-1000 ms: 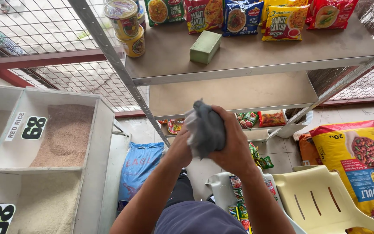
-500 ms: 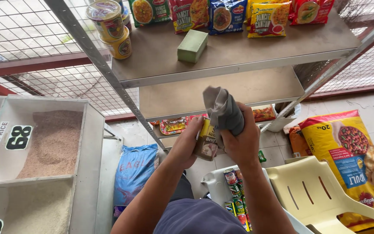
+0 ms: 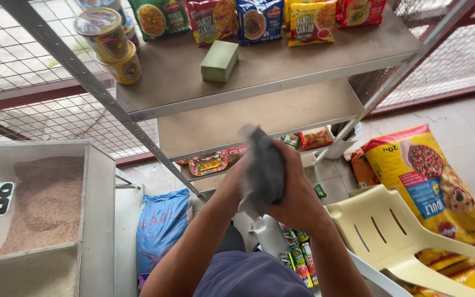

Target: Wiping down canned meat products with a cleaning cloth and arranging them neatly on a grocery store shelf.

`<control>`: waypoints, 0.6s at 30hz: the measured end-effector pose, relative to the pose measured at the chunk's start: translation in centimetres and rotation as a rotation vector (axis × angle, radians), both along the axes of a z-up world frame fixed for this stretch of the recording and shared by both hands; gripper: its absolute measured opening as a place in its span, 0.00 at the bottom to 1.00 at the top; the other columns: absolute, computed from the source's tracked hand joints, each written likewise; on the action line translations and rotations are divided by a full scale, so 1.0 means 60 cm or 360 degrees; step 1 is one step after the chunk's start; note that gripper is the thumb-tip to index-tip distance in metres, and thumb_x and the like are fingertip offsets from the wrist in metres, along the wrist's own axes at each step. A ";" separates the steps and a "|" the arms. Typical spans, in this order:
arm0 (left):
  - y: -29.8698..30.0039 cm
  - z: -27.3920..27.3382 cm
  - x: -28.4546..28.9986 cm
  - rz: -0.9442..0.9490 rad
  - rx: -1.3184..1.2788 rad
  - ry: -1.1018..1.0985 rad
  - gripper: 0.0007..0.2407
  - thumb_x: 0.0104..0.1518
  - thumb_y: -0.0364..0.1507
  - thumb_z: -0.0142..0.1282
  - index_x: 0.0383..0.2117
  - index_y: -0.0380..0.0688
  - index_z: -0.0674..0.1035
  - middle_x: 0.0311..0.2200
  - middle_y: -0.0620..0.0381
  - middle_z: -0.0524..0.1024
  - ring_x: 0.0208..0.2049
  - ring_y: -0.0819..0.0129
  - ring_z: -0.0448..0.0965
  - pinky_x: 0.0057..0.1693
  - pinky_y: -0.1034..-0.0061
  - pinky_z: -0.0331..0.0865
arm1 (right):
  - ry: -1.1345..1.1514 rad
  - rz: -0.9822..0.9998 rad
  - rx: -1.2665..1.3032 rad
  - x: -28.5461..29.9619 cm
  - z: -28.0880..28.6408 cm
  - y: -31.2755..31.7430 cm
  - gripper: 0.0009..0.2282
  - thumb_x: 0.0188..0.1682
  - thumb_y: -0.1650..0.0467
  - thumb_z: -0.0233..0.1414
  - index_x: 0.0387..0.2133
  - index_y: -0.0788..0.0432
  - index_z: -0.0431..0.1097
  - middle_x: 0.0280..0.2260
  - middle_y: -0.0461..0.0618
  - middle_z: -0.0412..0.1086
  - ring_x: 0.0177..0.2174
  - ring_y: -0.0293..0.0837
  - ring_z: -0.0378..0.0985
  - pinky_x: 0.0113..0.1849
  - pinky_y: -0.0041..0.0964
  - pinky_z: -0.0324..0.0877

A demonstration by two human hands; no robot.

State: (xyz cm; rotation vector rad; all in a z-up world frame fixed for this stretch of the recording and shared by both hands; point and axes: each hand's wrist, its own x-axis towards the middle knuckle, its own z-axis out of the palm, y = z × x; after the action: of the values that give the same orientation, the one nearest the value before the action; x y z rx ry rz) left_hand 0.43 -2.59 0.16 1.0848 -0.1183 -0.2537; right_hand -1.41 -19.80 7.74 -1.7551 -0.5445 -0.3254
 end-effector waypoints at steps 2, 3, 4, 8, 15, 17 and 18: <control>-0.014 -0.010 0.002 -0.0045 -0.0057 0.0220 0.19 0.63 0.35 0.47 0.58 0.40 0.71 0.50 0.50 0.76 0.49 0.64 0.78 0.54 0.65 0.74 | -0.0226 0.0075 -0.0334 -0.009 0.016 -0.002 0.43 0.29 0.72 0.67 0.62 0.65 0.53 0.53 0.63 0.63 0.54 0.51 0.67 0.53 0.43 0.65; -0.025 0.000 0.005 -0.0065 -0.0053 0.0216 0.19 0.63 0.35 0.47 0.58 0.40 0.71 0.50 0.50 0.76 0.49 0.64 0.78 0.54 0.65 0.74 | -0.0228 0.0055 -0.0334 -0.002 -0.010 -0.016 0.43 0.29 0.72 0.67 0.62 0.65 0.53 0.53 0.63 0.63 0.54 0.51 0.67 0.53 0.43 0.65; -0.036 0.010 0.007 -0.0099 -0.0223 0.0398 0.20 0.63 0.37 0.46 0.58 0.40 0.71 0.50 0.49 0.76 0.48 0.63 0.79 0.53 0.65 0.75 | 0.0146 -0.0060 -0.0186 0.005 -0.036 -0.030 0.36 0.36 0.73 0.62 0.63 0.62 0.58 0.52 0.62 0.69 0.53 0.53 0.73 0.54 0.44 0.69; -0.043 -0.023 0.012 -0.0079 0.0135 -0.0142 0.23 0.62 0.38 0.51 0.61 0.39 0.68 0.52 0.49 0.75 0.51 0.63 0.76 0.56 0.66 0.73 | 0.0220 -0.0424 -0.0107 -0.006 0.009 -0.030 0.33 0.43 0.73 0.60 0.65 0.55 0.58 0.57 0.57 0.70 0.57 0.51 0.77 0.57 0.42 0.72; -0.080 -0.006 0.031 -0.0121 0.0227 -0.0250 0.23 0.60 0.33 0.55 0.62 0.42 0.69 0.54 0.52 0.73 0.53 0.67 0.74 0.57 0.69 0.71 | 0.0027 -0.0235 -0.0530 -0.002 -0.013 -0.072 0.44 0.27 0.72 0.68 0.63 0.58 0.54 0.53 0.64 0.66 0.53 0.60 0.70 0.50 0.45 0.69; -0.093 0.005 0.028 -0.0249 -0.0139 0.0303 0.20 0.64 0.34 0.51 0.61 0.43 0.68 0.51 0.51 0.73 0.50 0.68 0.75 0.54 0.70 0.71 | 0.0530 -0.0630 -0.0122 0.005 -0.049 -0.093 0.31 0.47 0.67 0.65 0.65 0.53 0.63 0.50 0.56 0.75 0.50 0.51 0.81 0.54 0.43 0.77; -0.096 0.006 0.032 -0.0263 -0.0137 0.0299 0.20 0.64 0.34 0.51 0.61 0.43 0.68 0.51 0.51 0.73 0.50 0.68 0.75 0.54 0.70 0.71 | 0.0527 -0.0645 -0.0119 -0.002 -0.024 -0.091 0.31 0.47 0.67 0.65 0.65 0.53 0.63 0.50 0.56 0.75 0.50 0.51 0.81 0.54 0.43 0.77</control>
State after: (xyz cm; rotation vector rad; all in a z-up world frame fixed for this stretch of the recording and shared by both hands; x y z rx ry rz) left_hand 2.33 -8.34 0.51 0.9614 -0.0500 -0.4935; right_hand -1.52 -25.23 6.31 -1.9380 0.0405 -0.2884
